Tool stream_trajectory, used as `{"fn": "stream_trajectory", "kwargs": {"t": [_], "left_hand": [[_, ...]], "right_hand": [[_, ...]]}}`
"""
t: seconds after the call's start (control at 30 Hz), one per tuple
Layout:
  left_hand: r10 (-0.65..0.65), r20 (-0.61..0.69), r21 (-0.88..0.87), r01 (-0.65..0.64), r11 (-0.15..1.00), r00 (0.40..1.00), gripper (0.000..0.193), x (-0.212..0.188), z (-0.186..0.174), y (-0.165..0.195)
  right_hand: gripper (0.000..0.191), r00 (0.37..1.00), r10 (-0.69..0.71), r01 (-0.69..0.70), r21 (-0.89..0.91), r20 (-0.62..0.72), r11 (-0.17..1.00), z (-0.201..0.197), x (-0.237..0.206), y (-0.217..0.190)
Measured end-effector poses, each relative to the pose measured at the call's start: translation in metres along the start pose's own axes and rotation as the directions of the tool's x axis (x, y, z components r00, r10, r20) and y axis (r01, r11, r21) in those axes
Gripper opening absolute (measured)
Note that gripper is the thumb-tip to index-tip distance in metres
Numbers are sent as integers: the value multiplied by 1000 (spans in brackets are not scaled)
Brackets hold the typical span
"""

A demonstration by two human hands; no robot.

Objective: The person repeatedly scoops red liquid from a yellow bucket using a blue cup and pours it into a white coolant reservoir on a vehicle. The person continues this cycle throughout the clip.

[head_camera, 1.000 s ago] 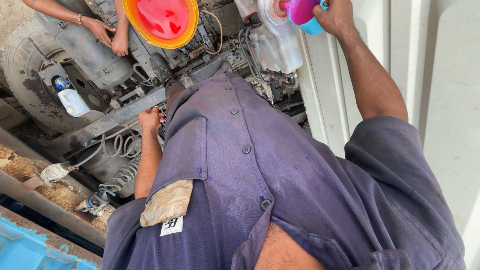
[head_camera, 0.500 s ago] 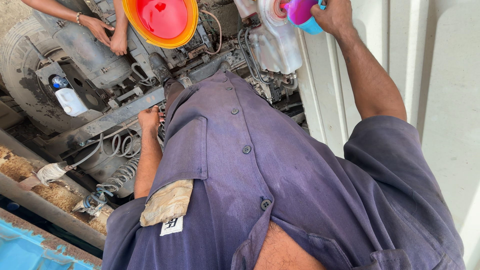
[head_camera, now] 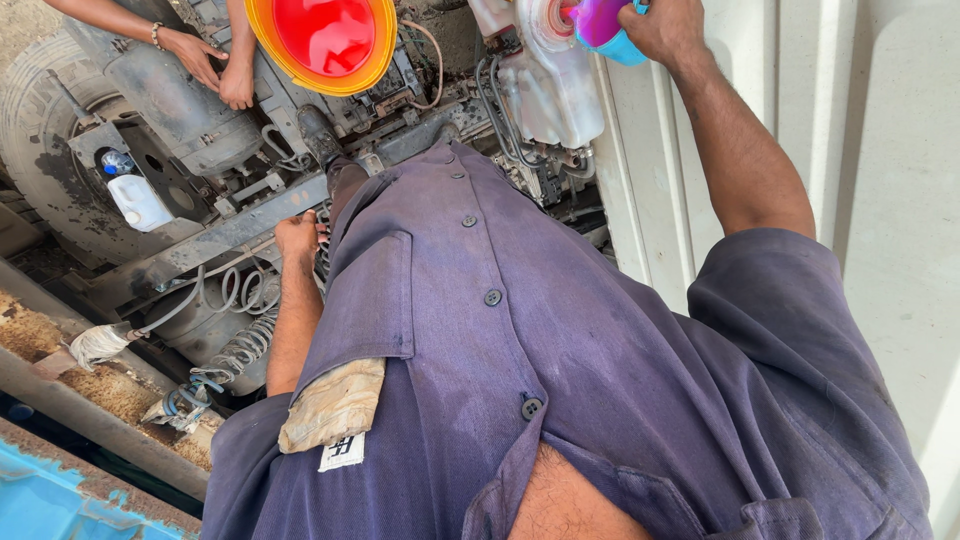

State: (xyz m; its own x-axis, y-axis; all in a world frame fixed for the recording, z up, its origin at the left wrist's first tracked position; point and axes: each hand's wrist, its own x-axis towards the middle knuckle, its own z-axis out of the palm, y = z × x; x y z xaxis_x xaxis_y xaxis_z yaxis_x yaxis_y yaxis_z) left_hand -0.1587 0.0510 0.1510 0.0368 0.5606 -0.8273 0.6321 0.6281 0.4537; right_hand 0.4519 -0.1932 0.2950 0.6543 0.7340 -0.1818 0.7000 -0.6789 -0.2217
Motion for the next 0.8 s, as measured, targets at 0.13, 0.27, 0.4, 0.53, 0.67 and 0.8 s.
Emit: {"fn": "stream_trajectory", "kwargs": {"t": [0.13, 0.27, 0.4, 0.53, 0.67, 0.8], "left_hand": [[10, 1, -12, -10, 1000, 1000, 28, -1, 0, -2], [10, -5, 0, -10, 1000, 1000, 29, -2, 0, -4], [32, 1, -11, -32, 999, 999, 30, -2, 0, -4], [29, -16, 14, -28, 999, 999, 30, -3, 1, -4], [12, -13, -17, -12, 1000, 1000, 30, -3, 2, -5], [15, -1, -65, -15, 998, 1000, 30, -3, 2, -8]], "right_hand": [[19, 1000, -17, 17, -20, 5, 1000, 0, 1, -1], [21, 999, -48, 47, -43, -16, 998, 0, 2, -4], [20, 998, -54, 54, -51, -12, 997, -2, 4, -7], [19, 998, -66, 65, -50, -18, 997, -5, 6, -9], [16, 990, -130, 125, -75, -54, 989, -6, 8, -12], [16, 977, -193, 185, -95, -88, 978, -6, 11, -15]]}}
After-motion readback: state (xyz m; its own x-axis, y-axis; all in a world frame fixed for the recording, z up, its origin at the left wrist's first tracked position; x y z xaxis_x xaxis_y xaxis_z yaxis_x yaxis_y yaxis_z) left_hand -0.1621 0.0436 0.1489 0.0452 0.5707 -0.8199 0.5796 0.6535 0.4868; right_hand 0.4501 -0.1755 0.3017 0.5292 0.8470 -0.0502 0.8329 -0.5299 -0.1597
